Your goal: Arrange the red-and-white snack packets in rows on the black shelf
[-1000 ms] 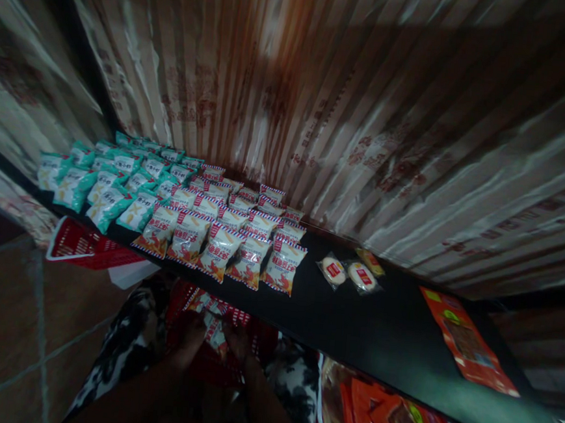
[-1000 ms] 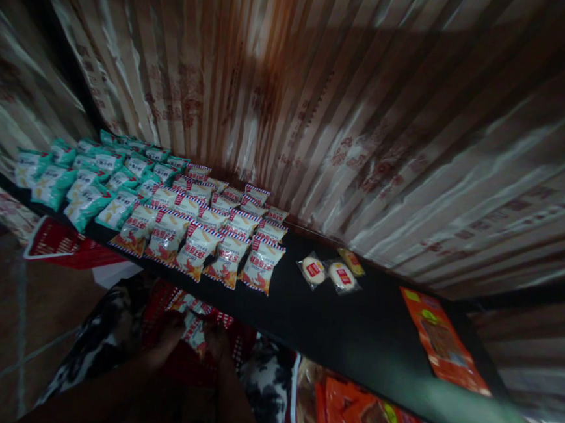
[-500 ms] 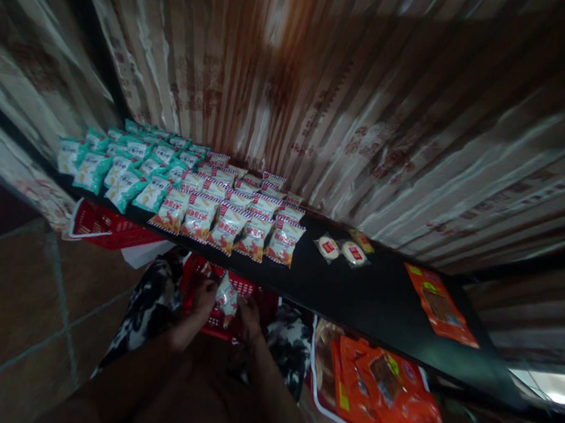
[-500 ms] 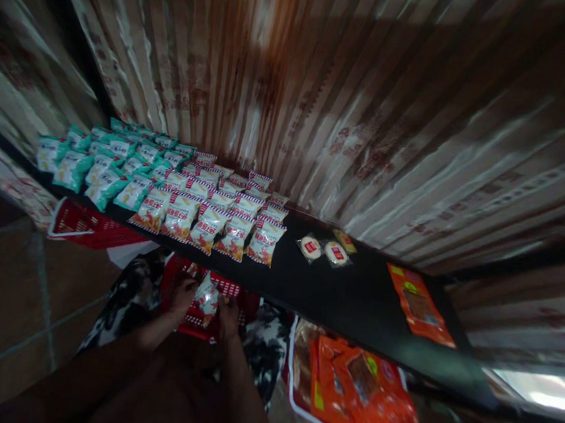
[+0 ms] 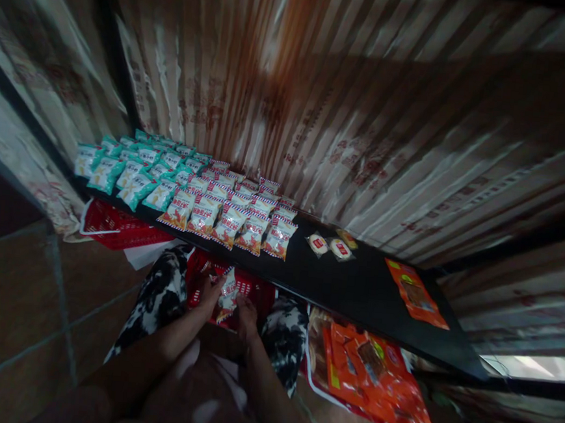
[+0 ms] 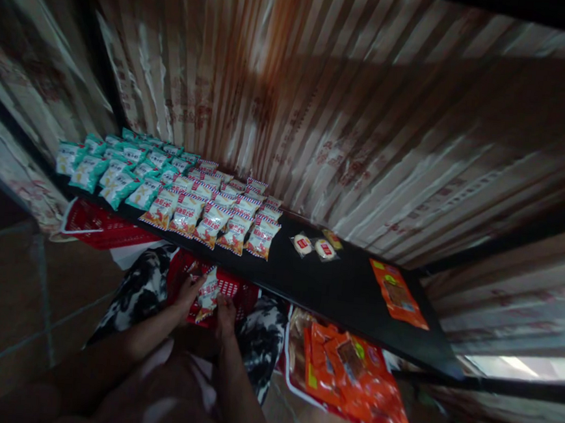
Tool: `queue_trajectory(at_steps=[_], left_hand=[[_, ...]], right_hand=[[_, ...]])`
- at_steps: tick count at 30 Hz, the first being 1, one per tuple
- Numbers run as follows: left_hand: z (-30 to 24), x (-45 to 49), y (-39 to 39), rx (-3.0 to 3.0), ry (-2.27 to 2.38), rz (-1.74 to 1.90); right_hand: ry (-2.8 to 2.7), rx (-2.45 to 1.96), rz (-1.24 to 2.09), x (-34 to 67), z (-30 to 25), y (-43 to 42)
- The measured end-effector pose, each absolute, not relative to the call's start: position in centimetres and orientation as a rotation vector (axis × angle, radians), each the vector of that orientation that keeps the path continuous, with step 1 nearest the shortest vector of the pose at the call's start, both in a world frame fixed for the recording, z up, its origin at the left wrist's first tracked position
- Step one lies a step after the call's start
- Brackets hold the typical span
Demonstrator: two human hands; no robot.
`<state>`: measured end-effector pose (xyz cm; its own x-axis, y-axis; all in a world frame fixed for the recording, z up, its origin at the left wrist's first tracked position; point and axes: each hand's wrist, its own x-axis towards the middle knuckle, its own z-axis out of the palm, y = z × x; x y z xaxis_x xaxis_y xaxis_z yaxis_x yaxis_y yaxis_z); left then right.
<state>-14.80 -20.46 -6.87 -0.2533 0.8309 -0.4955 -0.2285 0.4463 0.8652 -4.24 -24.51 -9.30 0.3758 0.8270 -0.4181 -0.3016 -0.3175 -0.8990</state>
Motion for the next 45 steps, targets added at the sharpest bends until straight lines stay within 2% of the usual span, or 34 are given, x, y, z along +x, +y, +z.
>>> queue_trajectory(at_steps=[14, 28, 41, 45], left_hand=[[-5.6, -14.4, -20.2, 0.394, 1.487, 1.152], [-5.7, -13.7, -19.1, 0.359, 1.476, 1.176], [-5.8, -14.3, -19.0, 0.404, 1.468, 1.043], [-6.0, -14.1, -18.9, 0.417, 1.462, 1.035]], right_hand=[[-0.278, -1.310, 1.456, -4.0, -9.4, -24.8], [-0.353, -1.252, 1.559, -3.8, -8.4, -25.3], [-0.534, -1.322, 1.654, -3.8, -5.2, -25.6], [-0.623, -1.364, 1.584, -4.0, -5.4, -25.4]])
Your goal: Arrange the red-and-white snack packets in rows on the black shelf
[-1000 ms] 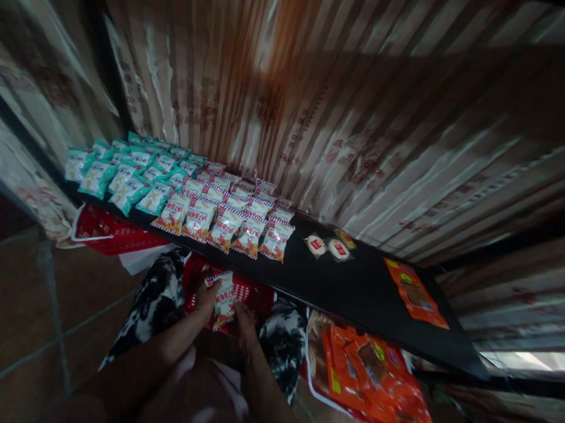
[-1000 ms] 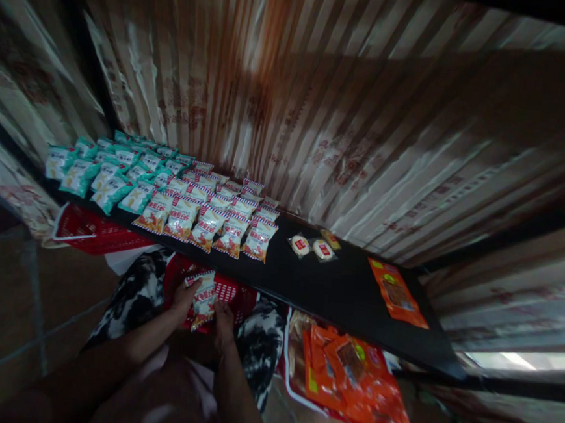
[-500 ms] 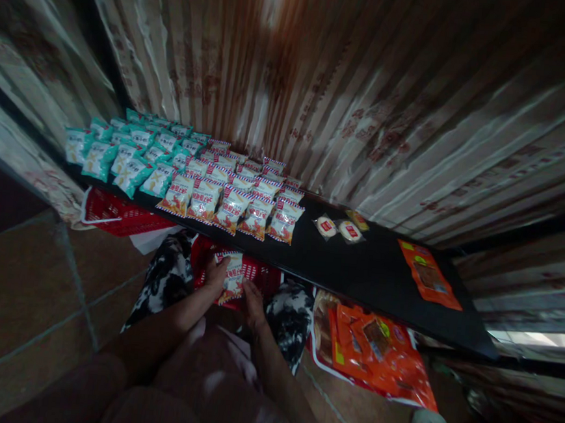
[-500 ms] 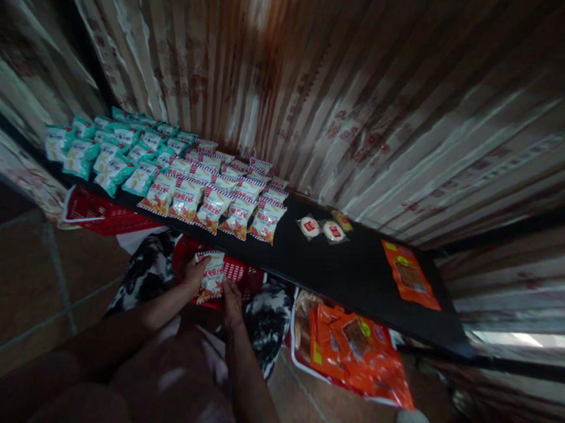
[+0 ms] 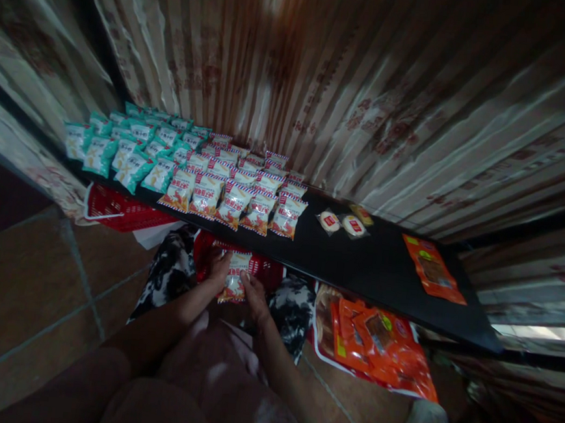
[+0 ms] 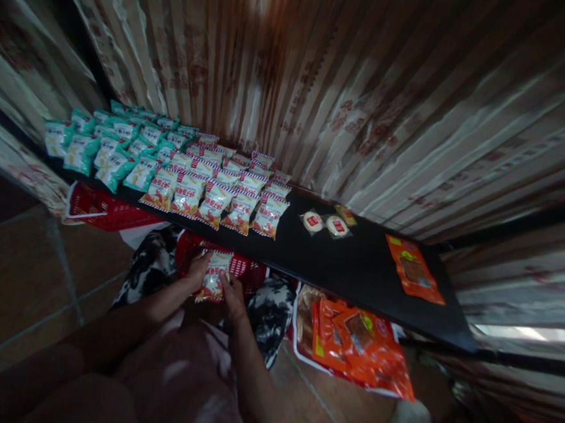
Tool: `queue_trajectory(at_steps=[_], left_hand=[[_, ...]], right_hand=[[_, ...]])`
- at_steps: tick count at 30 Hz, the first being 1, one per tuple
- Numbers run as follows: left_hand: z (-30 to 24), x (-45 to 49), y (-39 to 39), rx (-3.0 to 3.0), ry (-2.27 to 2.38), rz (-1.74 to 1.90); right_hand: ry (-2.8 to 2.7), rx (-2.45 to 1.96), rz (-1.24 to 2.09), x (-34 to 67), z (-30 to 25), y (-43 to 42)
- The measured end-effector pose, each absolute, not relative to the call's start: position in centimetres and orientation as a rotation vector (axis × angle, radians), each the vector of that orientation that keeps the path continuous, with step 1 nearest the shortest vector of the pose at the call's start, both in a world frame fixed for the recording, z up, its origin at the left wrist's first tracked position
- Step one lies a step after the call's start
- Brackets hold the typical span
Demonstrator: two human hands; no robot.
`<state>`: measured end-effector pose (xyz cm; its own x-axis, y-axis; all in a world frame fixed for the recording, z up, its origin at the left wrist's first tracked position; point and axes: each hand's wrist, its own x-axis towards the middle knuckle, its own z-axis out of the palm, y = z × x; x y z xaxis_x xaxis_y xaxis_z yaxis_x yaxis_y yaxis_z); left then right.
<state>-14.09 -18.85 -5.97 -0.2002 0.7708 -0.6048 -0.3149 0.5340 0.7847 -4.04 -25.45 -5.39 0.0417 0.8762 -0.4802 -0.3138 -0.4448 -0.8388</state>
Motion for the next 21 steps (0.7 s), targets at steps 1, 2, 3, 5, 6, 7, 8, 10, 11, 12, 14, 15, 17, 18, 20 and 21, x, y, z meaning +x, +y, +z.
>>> queue_trajectory(at_steps=[1, 2, 3, 5, 6, 7, 8, 10, 11, 12, 14, 15, 17, 18, 20, 21], left_hand=[[-6.0, -14.1, -18.8, 0.422, 1.463, 1.037], [-6.1, -14.2, -18.7, 0.426, 1.464, 1.038], [-6.2, -14.3, -18.7, 0.429, 1.467, 1.037], [-6.4, -14.4, -18.7, 0.433, 1.471, 1.034], [-6.5, -14.5, -18.7, 0.437, 1.471, 1.034], [-6.5, -14.6, -18.8, 0.444, 1.467, 1.034], [-6.4, -14.7, -18.9, 0.454, 1.460, 1.036], [-6.0, -14.9, -19.3, 0.482, 1.436, 1.040], [-5.7, -15.0, -19.6, 0.498, 1.423, 1.041], [-5.4, -15.0, -19.9, 0.514, 1.412, 1.044], [-4.9, -15.1, -20.7, 0.549, 1.400, 1.052], [-4.7, -15.1, -21.1, 0.565, 1.398, 1.054], [-4.5, -15.1, -22.0, 0.591, 1.399, 1.048], [-4.6, -15.0, -22.3, 0.599, 1.398, 1.036], [-4.9, -15.0, -23.0, 0.604, 1.399, 1.004], [-5.1, -14.9, -23.2, 0.603, 1.404, 0.990]], right_hand=[[-0.642, -1.380, 1.554, -4.1, -5.5, -25.4], [-0.654, -1.396, 1.530, -4.2, -5.6, -25.4], [-0.661, -1.410, 1.513, -4.2, -5.6, -25.3], [-0.678, -1.440, 1.486, -4.3, -5.8, -25.3], [-0.691, -1.457, 1.469, -4.3, -5.8, -25.4], [-0.706, -1.475, 1.451, -4.3, -5.8, -25.4], [-0.721, -1.493, 1.431, -4.3, -5.8, -25.5], [-0.750, -1.526, 1.390, -4.2, -5.7, -25.7], [-0.762, -1.541, 1.371, -4.1, -5.6, -25.8], [-0.773, -1.554, 1.354, -4.1, -5.6, -25.9], [-0.790, -1.579, 1.320, -3.9, -5.6, -26.0], [-0.796, -1.591, 1.303, -3.9, -5.6, -26.0], [-0.804, -1.616, 1.270, -3.8, -5.6, -25.9], [-0.809, -1.628, 1.257, -3.8, -5.6, -25.9], [-0.822, -1.646, 1.243, -3.9, -5.5, -26.0], [-0.832, -1.654, 1.238, -4.0, -5.3, -26.0]])
